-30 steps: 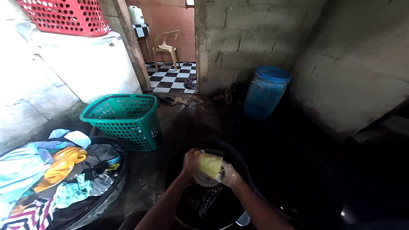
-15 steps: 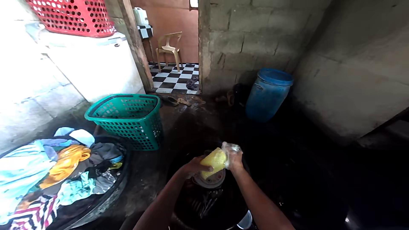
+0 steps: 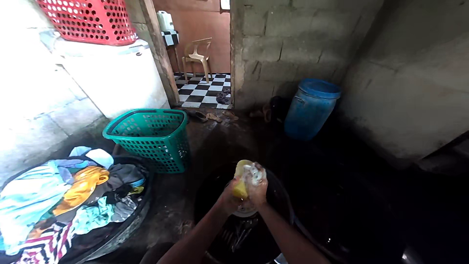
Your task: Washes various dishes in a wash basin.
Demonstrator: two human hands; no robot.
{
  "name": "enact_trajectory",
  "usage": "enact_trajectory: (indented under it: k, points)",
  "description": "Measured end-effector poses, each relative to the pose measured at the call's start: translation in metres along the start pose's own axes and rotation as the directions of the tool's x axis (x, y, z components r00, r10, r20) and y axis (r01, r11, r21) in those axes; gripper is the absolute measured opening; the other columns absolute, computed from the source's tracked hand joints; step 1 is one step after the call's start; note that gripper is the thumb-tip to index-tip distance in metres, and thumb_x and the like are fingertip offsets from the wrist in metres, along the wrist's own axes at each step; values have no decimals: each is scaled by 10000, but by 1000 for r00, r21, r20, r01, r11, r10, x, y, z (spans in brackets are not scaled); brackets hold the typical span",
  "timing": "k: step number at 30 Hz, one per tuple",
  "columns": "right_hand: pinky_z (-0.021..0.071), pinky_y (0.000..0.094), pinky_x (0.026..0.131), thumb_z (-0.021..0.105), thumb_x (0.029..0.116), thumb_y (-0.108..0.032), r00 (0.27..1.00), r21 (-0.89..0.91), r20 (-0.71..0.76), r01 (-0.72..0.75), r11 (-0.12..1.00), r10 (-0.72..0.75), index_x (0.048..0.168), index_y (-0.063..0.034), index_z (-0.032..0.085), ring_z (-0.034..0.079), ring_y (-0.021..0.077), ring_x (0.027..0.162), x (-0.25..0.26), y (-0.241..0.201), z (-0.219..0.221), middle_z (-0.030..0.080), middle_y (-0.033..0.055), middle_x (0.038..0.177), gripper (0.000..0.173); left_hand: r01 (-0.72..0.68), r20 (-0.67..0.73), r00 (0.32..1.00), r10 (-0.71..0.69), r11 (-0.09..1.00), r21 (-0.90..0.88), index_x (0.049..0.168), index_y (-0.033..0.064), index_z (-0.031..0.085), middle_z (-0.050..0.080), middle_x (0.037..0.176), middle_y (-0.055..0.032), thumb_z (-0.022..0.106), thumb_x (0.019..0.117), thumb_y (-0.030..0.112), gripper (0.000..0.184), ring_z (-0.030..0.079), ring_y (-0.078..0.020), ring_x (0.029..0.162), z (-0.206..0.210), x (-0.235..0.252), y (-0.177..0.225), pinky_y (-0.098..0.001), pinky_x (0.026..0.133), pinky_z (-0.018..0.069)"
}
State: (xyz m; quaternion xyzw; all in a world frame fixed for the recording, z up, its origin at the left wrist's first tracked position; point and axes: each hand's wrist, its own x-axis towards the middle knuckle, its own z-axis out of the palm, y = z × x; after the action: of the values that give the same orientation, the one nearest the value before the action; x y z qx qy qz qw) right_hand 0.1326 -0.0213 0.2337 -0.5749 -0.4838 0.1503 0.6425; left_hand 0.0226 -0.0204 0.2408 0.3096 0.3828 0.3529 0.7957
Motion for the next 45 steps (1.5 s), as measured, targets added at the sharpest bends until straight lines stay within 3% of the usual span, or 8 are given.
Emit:
enact_trajectory:
  k: [7, 12, 19, 24, 29, 34, 38, 45]
  points:
    - [550, 353, 979, 682, 949, -59, 975, 16, 80, -209, 978, 207, 1211, 132, 636, 695, 212, 1035, 33, 9, -29, 711, 228, 1120, 327, 28, 104, 994, -44, 988, 150, 1336, 86, 508, 689, 1054, -148, 445, 1046, 325, 381, 710, -250, 890, -7, -7, -14, -388, 735, 621]
    - [461, 519, 1096, 694, 944, -172, 937, -421, 335, 52, 906, 102, 1251, 113, 659, 642, 424, 1200, 5, -25, -20, 681, 302, 1222, 421, -183, -17, 958, 286, 656, 732, 1583, -33, 142, 504, 1441, -286, 909, 707, 93, 1171, 552, -340, 1314, -7, 13, -18, -482, 1101, 468]
    - [555, 226, 850, 539, 994, -71, 950, 419, -46, -263, 869, 309, 1221, 119, 574, 649, 65, 905, 17, -11, -12, 665, 134, 1030, 299, -99, 410, 880, 239, 937, -334, 1105, 118, 714, 749, 950, -114, 794, 741, 559, 577, 743, -225, 823, -13, 5, -15, -355, 699, 626]
    - [497, 404, 1064, 646, 984, -116, 973, -76, 101, -202, 976, 209, 1260, 138, 622, 668, 279, 1151, 20, -18, -26, 693, 265, 1196, 376, -195, 273, 946, 173, 980, 52, 1282, 166, 597, 717, 1079, -121, 603, 882, 439, 484, 718, -213, 914, -21, 7, -11, -376, 745, 618]
    - [451, 497, 1107, 682, 964, -196, 940, -433, 292, -34, 901, 176, 1264, 137, 635, 633, 407, 1221, 8, -30, -22, 670, 312, 1239, 451, -292, 98, 940, 327, 619, 729, 1605, -22, 58, 447, 1498, -294, 901, 702, 54, 1238, 527, -326, 1348, -3, 11, -6, -453, 1121, 452]
    - [559, 263, 914, 622, 959, -42, 977, 292, -56, -181, 939, 206, 1199, 164, 614, 684, 113, 966, 15, -13, -14, 708, 199, 1070, 316, -273, 190, 945, 267, 962, 7, 1362, 113, 497, 703, 1093, -114, 654, 853, 336, 577, 713, -195, 932, -10, 2, -15, -370, 781, 615]
    - [562, 229, 877, 567, 990, -38, 949, 399, -40, -272, 875, 313, 1196, 122, 614, 667, 70, 937, 24, -10, -14, 694, 143, 1054, 266, -58, 508, 848, 154, 978, -200, 1117, 165, 726, 748, 951, -100, 642, 735, 822, 765, 736, -228, 809, -17, 8, -19, -356, 637, 615]
    - [468, 404, 1083, 643, 1005, -120, 905, 25, 141, -408, 913, 401, 1328, 102, 580, 629, 271, 1201, 6, -37, -14, 655, 253, 1270, 397, -259, 176, 936, 304, 936, -239, 995, 130, 653, 739, 894, -41, 372, 993, 217, 294, 725, -136, 846, -22, 17, -7, -332, 766, 615]
